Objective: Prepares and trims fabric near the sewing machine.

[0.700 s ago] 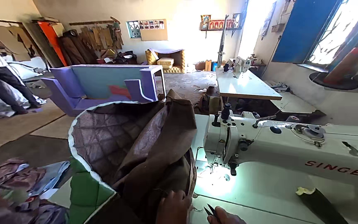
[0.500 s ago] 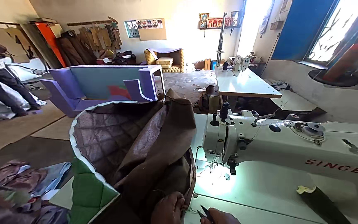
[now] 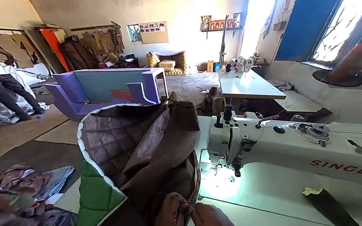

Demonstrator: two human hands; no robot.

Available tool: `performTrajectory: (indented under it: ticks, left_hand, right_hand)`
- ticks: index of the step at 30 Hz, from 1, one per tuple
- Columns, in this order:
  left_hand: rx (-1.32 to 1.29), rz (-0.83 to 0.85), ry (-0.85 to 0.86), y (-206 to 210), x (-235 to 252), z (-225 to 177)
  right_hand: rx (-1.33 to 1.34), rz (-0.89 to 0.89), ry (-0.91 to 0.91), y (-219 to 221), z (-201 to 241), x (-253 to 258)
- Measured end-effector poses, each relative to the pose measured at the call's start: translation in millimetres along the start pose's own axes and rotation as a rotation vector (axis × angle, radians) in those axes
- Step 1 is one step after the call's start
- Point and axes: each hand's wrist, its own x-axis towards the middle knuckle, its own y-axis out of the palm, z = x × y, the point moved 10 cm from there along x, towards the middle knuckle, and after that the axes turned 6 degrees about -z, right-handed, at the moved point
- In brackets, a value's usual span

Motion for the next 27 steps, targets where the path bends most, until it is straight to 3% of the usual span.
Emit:
performTrajectory:
  ticks: [5,13,16,20,24,27]
  left_hand:
    - [-0.07,-0.041,-0.028,-2.6,-2.9,6.1]
    - [-0.453,0.018,0.027,-0.5,-7.2,19.8]
    - [-0.283,0.091,0.038,-5.4,-4.3,8.5]
    - [0.254,0.311,-0.039,-1.8,-8.1,-11.3]
    - [0.406,0.207,0.054,-1.4,-23.8,-15.1]
    - [0.361,0.166,0.048,-4.4,-23.7,-8.4]
  right_hand:
    - [-0.004,-0.132,0.031,-15.2,-11.4,-9.9]
    - [-0.357,-0.682,0.338,-111.0,-100.4,-59.1]
    - [-0.373,-0.853,0.275,-131.9,-121.6,-71.4]
    - [-0.35,-0.996,0.095,-148.4,-128.8,-101.8]
    - [-0.411,-1.099,0.14,-176.0,-155.4,-154.9]
    - [-0.43,-1.195,0.231,-191.4,-214.3,-185.9]
